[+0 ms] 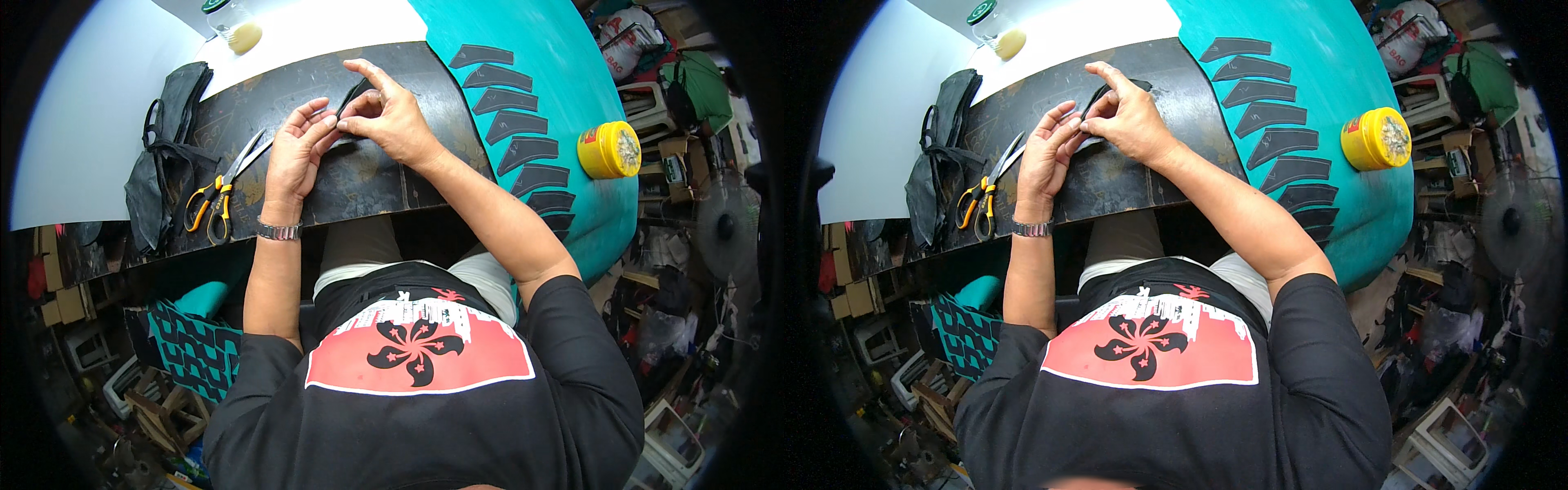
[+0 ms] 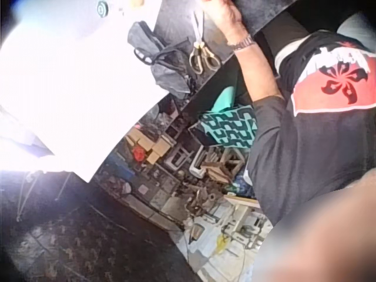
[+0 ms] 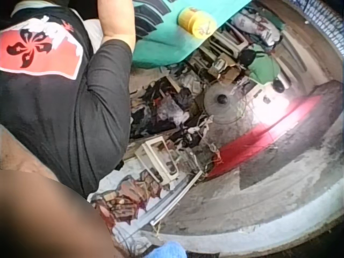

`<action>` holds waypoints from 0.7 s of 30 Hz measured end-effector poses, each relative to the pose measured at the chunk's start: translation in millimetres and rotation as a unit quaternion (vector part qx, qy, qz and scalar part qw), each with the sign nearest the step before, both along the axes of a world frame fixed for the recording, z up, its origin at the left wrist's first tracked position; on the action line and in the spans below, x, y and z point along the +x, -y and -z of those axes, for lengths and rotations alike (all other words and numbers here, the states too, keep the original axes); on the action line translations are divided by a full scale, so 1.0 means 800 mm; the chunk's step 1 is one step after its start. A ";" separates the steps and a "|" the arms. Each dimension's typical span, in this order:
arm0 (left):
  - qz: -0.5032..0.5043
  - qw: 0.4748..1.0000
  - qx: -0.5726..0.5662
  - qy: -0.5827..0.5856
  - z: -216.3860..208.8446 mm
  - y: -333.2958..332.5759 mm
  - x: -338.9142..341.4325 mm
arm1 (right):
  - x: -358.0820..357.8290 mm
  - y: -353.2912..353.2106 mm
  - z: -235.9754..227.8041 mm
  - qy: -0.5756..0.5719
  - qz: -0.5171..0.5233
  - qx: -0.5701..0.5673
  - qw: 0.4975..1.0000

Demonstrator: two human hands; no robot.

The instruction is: The person places black fabric pieces onto a green sheet on a workbench, arranging them in a staggered pattern. The person repeatedly picks up pieces, positions them, and adjusts their alignment on the sheet.

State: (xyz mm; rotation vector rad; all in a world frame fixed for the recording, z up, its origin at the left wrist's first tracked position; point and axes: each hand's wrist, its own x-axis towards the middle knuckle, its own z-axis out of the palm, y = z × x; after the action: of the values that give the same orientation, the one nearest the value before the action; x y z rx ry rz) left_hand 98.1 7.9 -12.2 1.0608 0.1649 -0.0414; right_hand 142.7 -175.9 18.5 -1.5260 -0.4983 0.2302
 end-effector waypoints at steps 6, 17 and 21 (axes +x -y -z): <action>-0.012 0.997 -0.078 0.004 0.011 0.008 -0.006 | -0.011 0.001 -0.003 0.044 -0.008 0.012 0.999; -0.030 0.997 -0.064 -0.008 0.004 0.014 -0.013 | -0.014 0.002 0.000 0.073 0.012 -0.017 0.997; -0.043 0.998 0.013 0.036 0.000 0.025 -0.022 | -0.012 -0.004 0.003 0.056 0.025 -0.004 0.998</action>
State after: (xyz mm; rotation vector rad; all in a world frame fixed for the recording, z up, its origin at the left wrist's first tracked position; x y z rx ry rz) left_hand 80.7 -12.4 -12.3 1.0790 0.1468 0.0774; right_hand 132.7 -173.1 16.5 -1.5636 -0.5473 0.1096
